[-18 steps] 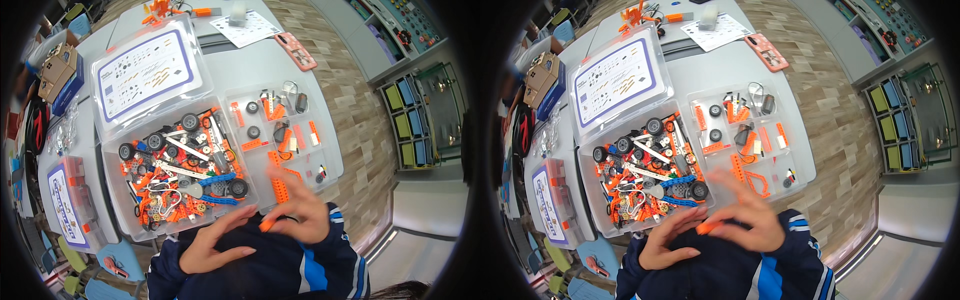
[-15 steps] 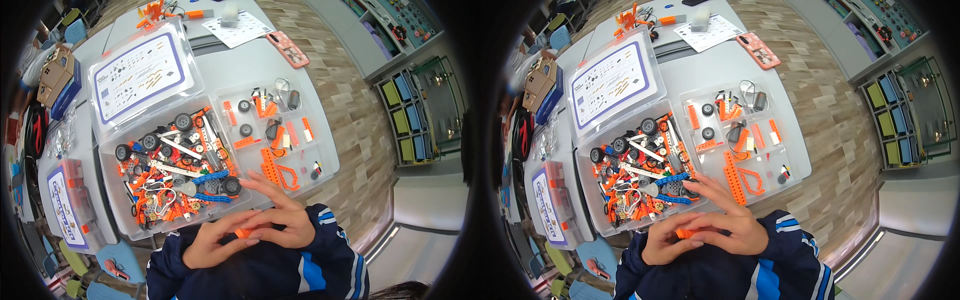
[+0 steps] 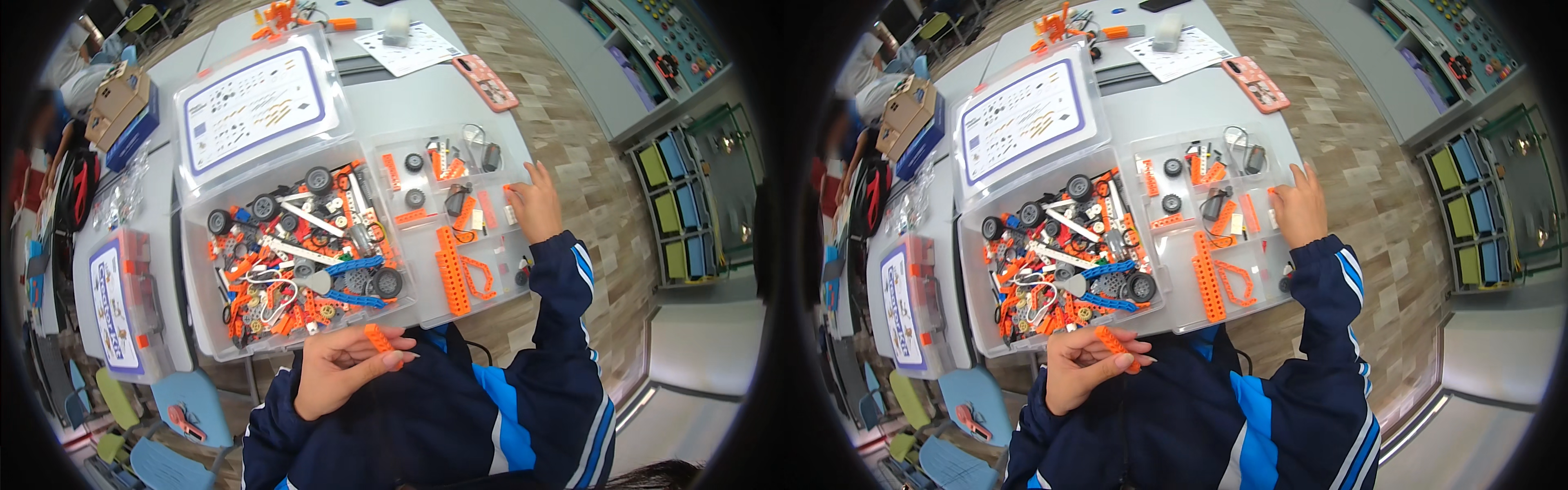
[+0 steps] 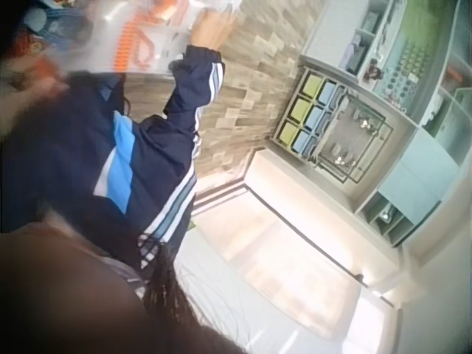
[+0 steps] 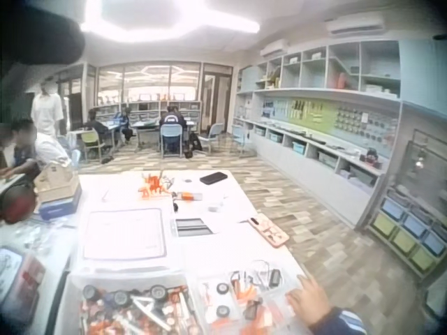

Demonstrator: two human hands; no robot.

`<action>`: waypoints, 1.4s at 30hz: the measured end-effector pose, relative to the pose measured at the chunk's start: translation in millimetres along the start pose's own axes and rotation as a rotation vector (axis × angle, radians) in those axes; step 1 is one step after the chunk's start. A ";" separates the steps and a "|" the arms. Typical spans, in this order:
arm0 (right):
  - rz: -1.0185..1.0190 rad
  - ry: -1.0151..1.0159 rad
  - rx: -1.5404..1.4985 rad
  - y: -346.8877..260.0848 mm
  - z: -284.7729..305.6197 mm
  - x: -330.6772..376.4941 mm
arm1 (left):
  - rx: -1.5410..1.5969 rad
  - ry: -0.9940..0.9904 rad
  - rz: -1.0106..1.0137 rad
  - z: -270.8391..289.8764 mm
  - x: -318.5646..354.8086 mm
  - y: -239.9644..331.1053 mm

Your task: The person sorts through a clear plastic bin of construction kit parts and repeatedly picks up orange beams, connecting them by hand. They also handle wheels, gears, and other small components, placing some back into the bin while assembling small structures on the table.

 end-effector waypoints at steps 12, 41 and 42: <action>-0.101 0.021 -1.077 -99.9 99.2 49.3 | -0.004 0.042 -0.064 10.5 -6.9 2.4; 0.223 -0.313 -1.193 -229.6 80.4 124.9 | -0.232 -0.171 -0.001 25.0 16.0 -19.9; 0.218 -0.309 -1.190 -229.5 80.5 125.1 | -0.229 -0.163 0.031 24.6 16.5 -20.4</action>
Point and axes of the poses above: each hand's wrist, its own x-axis away from the middle knuckle, its own z-axis out of the back of the hand, y = z × x, the point moved 5 cm from there along -x, towards the middle knuckle, and after that the axes turned 2 degrees about x, right-handed, at the moved point
